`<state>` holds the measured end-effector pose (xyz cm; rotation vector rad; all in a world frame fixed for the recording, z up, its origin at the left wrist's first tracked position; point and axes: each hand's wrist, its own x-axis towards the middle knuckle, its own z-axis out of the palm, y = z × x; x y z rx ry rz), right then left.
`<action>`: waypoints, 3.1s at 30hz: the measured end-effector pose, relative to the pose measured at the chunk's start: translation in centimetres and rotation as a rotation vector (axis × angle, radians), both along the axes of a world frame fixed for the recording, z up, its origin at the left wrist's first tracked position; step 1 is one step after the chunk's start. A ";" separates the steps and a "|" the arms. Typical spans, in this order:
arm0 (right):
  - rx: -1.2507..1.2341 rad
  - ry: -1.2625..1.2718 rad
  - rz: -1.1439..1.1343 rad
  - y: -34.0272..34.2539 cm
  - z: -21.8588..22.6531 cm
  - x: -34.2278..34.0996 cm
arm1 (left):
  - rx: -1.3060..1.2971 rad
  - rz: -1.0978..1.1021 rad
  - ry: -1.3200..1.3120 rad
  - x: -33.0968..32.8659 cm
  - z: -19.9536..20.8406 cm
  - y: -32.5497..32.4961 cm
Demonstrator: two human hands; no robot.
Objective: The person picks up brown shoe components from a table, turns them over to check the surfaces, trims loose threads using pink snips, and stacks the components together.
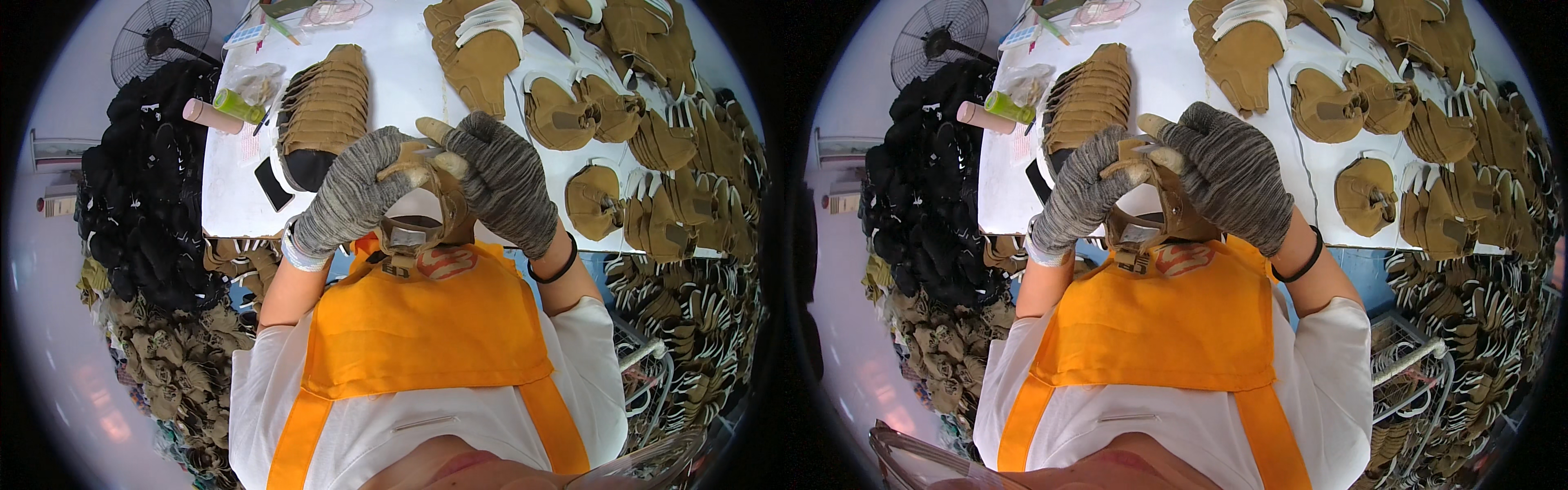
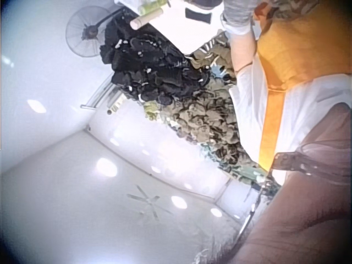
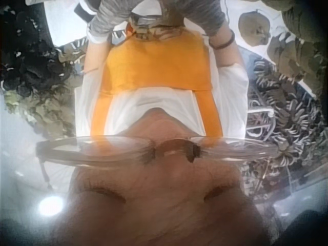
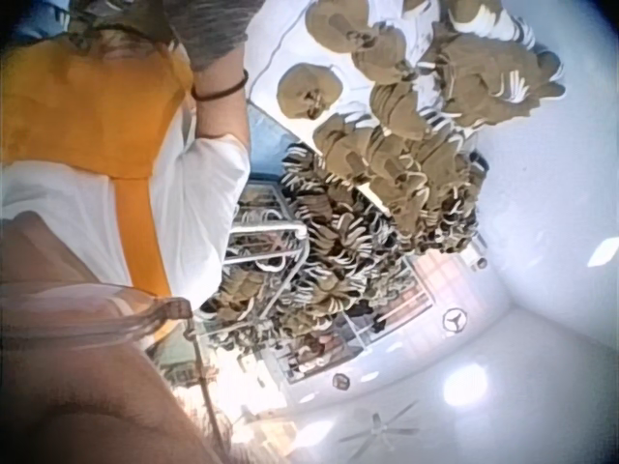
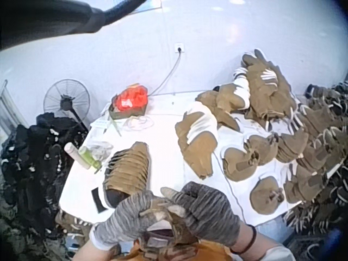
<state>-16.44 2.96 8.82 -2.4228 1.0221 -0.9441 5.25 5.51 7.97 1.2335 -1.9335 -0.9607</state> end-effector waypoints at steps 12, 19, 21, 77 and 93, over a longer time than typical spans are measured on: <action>0.523 -0.548 0.146 0.5 -1.3 0.1 | 0.122 -0.039 0.042 0.8 -1.2 -0.5; -0.087 0.020 0.020 -0.5 0.1 0.0 | 0.192 0.042 0.071 0.9 -1.6 -0.2; -0.105 0.058 0.023 -0.5 0.1 0.0 | 0.188 0.025 0.087 0.5 -1.1 -0.1; 0.074 0.035 0.014 0.2 -0.9 0.0 | 0.325 -0.005 0.242 -0.3 -1.4 0.0; -0.077 0.160 -0.041 0.3 -0.3 0.2 | 0.182 -0.003 0.146 -0.7 -1.4 0.0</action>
